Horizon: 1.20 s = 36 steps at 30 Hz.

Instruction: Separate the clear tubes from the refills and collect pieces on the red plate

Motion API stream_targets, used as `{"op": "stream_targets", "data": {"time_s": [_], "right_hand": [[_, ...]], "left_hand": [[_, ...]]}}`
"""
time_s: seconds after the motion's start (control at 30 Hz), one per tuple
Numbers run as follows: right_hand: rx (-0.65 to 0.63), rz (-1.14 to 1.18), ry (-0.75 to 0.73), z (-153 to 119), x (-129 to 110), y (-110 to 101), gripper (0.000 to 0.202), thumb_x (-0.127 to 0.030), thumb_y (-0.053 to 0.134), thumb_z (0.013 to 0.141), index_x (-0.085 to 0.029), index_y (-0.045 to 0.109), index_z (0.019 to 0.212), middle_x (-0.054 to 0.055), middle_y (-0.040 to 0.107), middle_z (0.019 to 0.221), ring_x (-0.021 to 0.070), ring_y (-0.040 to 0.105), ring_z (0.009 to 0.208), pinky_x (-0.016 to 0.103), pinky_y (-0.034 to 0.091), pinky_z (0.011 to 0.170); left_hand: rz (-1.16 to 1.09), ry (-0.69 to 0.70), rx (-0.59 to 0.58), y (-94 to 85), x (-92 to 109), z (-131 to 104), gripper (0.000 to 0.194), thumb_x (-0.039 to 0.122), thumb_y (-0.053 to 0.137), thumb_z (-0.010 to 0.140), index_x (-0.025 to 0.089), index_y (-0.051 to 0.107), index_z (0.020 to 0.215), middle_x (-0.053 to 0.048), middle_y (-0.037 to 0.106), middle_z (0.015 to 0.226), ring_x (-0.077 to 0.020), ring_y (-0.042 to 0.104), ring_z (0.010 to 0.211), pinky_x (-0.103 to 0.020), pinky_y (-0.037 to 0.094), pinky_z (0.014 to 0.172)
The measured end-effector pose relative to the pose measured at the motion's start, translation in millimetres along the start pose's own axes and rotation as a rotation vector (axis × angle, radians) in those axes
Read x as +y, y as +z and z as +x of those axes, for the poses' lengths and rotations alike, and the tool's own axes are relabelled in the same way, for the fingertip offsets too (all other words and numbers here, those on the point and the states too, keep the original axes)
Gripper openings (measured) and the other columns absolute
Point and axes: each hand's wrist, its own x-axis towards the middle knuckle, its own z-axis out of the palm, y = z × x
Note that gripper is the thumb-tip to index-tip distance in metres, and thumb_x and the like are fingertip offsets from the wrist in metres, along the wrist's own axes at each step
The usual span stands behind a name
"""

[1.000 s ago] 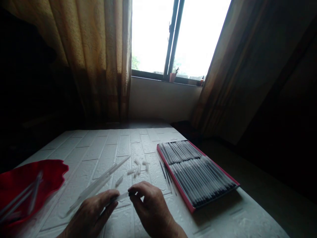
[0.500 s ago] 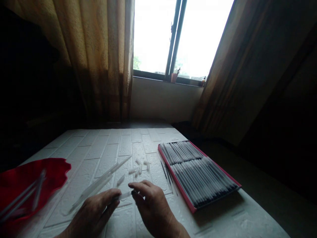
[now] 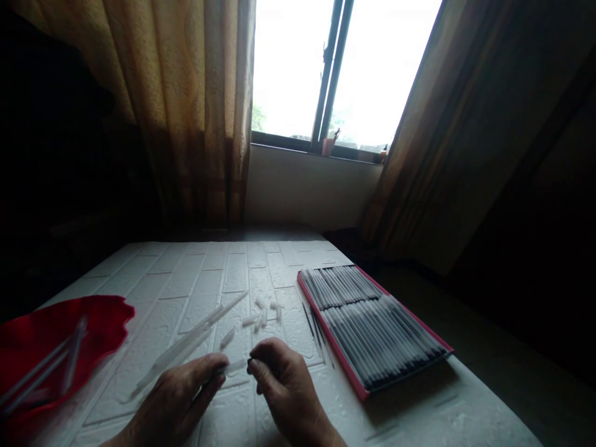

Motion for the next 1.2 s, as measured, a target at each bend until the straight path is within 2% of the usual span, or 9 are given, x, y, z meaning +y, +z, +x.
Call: {"op": "stream_targets", "data": {"time_s": [0.13, 0.67, 0.8, 1.0, 1.2], "right_hand": [[-0.018, 0.039, -0.015, 0, -5, 2, 0.027, -0.044, 0.064, 0.080, -0.017, 0.058, 0.081, 0.000, 0.058, 0.071, 0.0111, 0.053, 0.058, 0.022, 0.046, 0.054], [-0.014, -0.157, -0.079, 0, -2, -2, 0.008, -0.026, 0.058, 0.083, -0.018, 0.060, 0.083, -0.001, 0.058, 0.068, 0.0116, 0.055, 0.059, 0.022, 0.046, 0.056], [-0.003, -0.308, -0.158, 0, -3, -3, 0.005, -0.021, 0.057, 0.084, -0.018, 0.061, 0.083, -0.001, 0.061, 0.068, 0.0121, 0.057, 0.061, 0.022, 0.046, 0.058], [-0.036, -0.602, -0.405, 2, -6, -7, 0.012, -0.018, 0.050, 0.089, -0.020, 0.061, 0.083, 0.003, 0.067, 0.075, 0.0134, 0.062, 0.067, 0.023, 0.045, 0.063], [-0.069, -0.694, -0.388, 2, -4, -9, 0.011, -0.021, 0.052, 0.089, -0.020, 0.060, 0.081, 0.002, 0.066, 0.073, 0.0134, 0.061, 0.065, 0.022, 0.043, 0.062]], "left_hand": [[0.001, -0.009, -0.006, 0.6, 0, -1, 0.014, 0.028, 0.037, 0.097, 0.025, 0.050, 0.102, 0.000, 0.071, 0.080, -0.0154, 0.072, 0.070, -0.020, 0.055, 0.063], [-0.005, -0.011, -0.012, -0.7, 2, 1, 0.013, 0.026, 0.038, 0.096, 0.025, 0.050, 0.102, 0.001, 0.070, 0.077, -0.0147, 0.071, 0.067, -0.020, 0.054, 0.061], [-0.012, -0.013, -0.012, -1.7, 3, 2, 0.013, 0.025, 0.040, 0.095, 0.025, 0.051, 0.100, 0.001, 0.070, 0.077, -0.0149, 0.071, 0.068, -0.020, 0.055, 0.062], [-0.036, 0.024, -0.046, -4.0, 3, 5, 0.018, 0.024, 0.040, 0.095, 0.024, 0.056, 0.103, -0.001, 0.072, 0.082, -0.0149, 0.072, 0.073, -0.020, 0.056, 0.068], [0.008, 0.062, -0.044, -6.4, 3, 5, 0.022, 0.026, 0.038, 0.096, 0.022, 0.058, 0.106, -0.002, 0.072, 0.080, -0.0156, 0.071, 0.071, -0.020, 0.056, 0.063]]}}
